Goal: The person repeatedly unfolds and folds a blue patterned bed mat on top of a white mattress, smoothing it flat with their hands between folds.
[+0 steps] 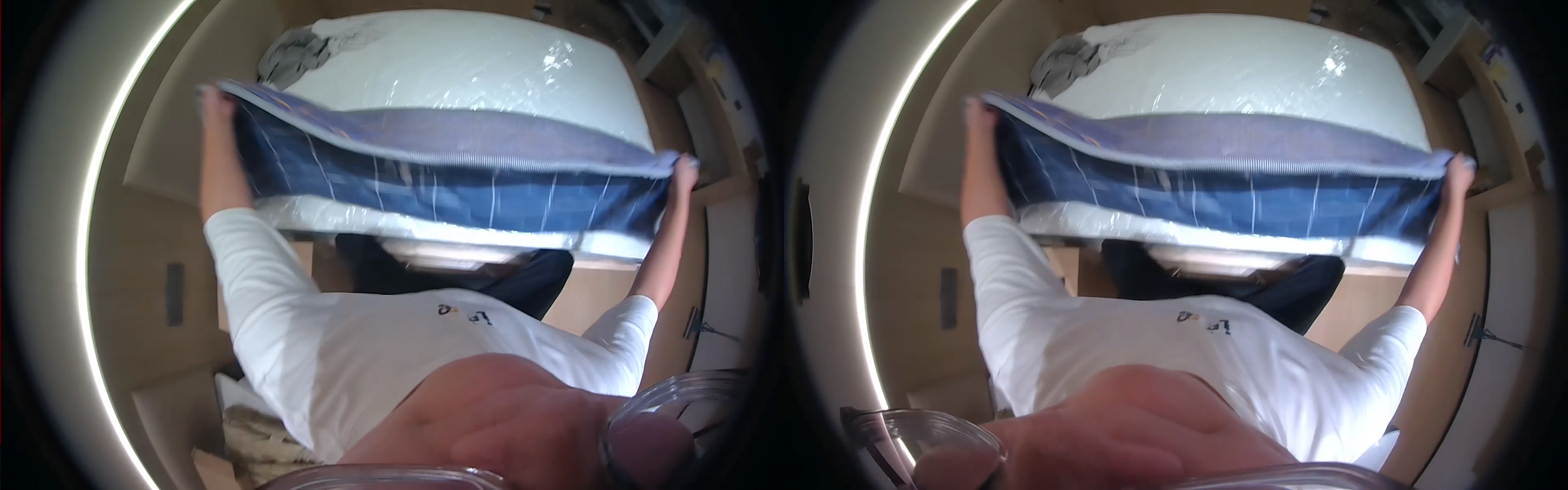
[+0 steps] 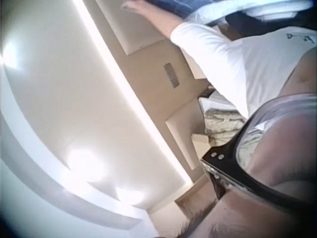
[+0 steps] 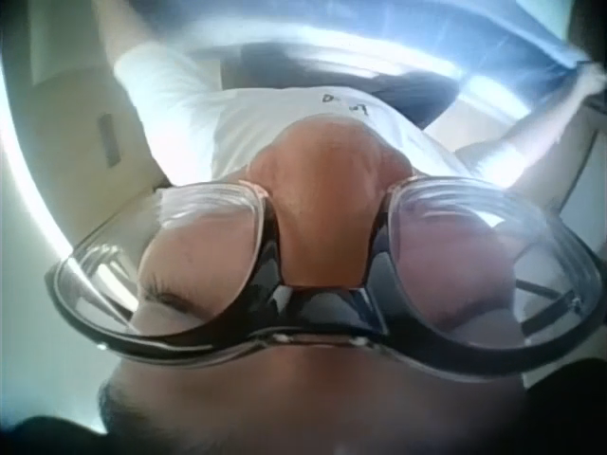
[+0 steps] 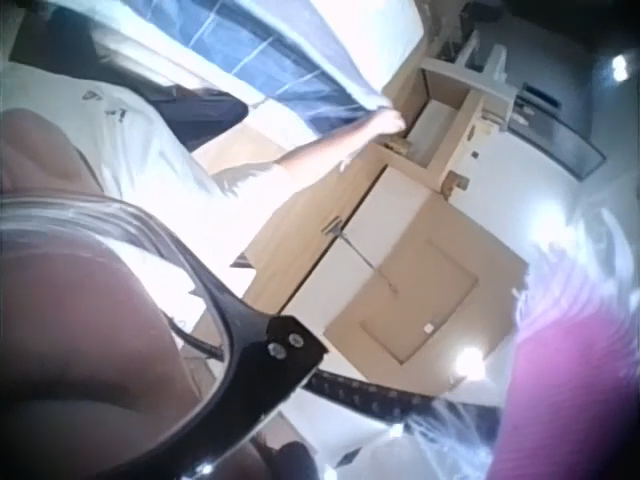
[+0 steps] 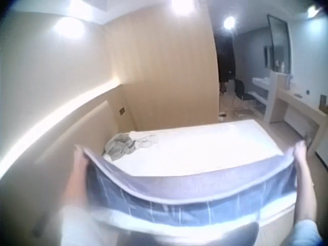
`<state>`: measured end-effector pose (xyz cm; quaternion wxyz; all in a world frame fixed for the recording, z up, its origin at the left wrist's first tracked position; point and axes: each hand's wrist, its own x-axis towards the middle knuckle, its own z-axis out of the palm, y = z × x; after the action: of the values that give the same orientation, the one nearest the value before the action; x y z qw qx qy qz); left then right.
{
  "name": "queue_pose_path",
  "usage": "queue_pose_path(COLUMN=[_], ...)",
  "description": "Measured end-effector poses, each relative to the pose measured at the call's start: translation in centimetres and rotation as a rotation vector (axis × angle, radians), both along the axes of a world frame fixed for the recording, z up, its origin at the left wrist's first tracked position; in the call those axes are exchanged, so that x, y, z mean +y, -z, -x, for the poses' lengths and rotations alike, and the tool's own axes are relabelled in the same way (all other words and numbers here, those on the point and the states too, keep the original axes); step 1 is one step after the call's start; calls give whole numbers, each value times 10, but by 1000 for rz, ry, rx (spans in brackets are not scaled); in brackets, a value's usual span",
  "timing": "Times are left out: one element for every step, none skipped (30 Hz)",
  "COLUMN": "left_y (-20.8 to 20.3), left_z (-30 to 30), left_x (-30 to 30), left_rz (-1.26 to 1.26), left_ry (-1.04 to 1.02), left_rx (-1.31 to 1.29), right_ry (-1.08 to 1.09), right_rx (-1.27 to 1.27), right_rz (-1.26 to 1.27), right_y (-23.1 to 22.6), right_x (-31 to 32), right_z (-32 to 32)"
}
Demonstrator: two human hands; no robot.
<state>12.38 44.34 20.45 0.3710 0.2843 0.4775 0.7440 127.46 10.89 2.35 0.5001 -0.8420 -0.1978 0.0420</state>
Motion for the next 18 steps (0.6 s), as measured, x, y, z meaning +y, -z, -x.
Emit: queue_pose_path(left_y=[-125,-131,-148,-168,-193,-200,-195,-178,-146,-104,-68,-49,-17,12,42,68,95,155], left_z=[50,50,15,-10,-13,4,25,55,80,89,94,95,95,105,118,127,124,86], left_x=[-17,-49,-58,-90,-139,-176,-199,-217,-233,-241,-247,-264,-271,-275,-280,-286,-280,-255], left_rz=[-157,-288,-312,-382,-460,-462,-452,-380,-301,-240,-189,-124,-60,43,146,221,287,335], left_ry=[110,197,115,91,41,27,21,-45,-107,-114,-118,-104,-74,-70,-75,-101,-104,-122], left_rx=[-37,114,-53,-78,-65,-18,25,13,-9,-12,-8,-5,-30,-59,-83,-61,-57,-40], right_ry=[58,65,-12,6,-1,14,58,98,168,78,-6,-5,-49,-93,-132,-116,-161,-181], right_rx=[10,161,190,119,124,-4,2,13,150,224,305,405,299,200,104,275,469,561], right_rz=[-167,-356,-713,-836,-849,-842,-832,-813,-792,-724,-664,-608,-541,-477,-414,-347,-359,-354], right_y=[-76,-149,-217,-265,-277,-272,-258,-242,-208,-172,-147,-122,-104,-81,-56,-36,-11,-17], right_x=[41,37,-15,-58,-87,-105,-112,-115,-123,-136,-143,-121,-113,-100,-85,-64,-60,-78], right_z=[15,77,46,43,55,74,77,83,75,39,11,49,59,70,81,98,82,30])
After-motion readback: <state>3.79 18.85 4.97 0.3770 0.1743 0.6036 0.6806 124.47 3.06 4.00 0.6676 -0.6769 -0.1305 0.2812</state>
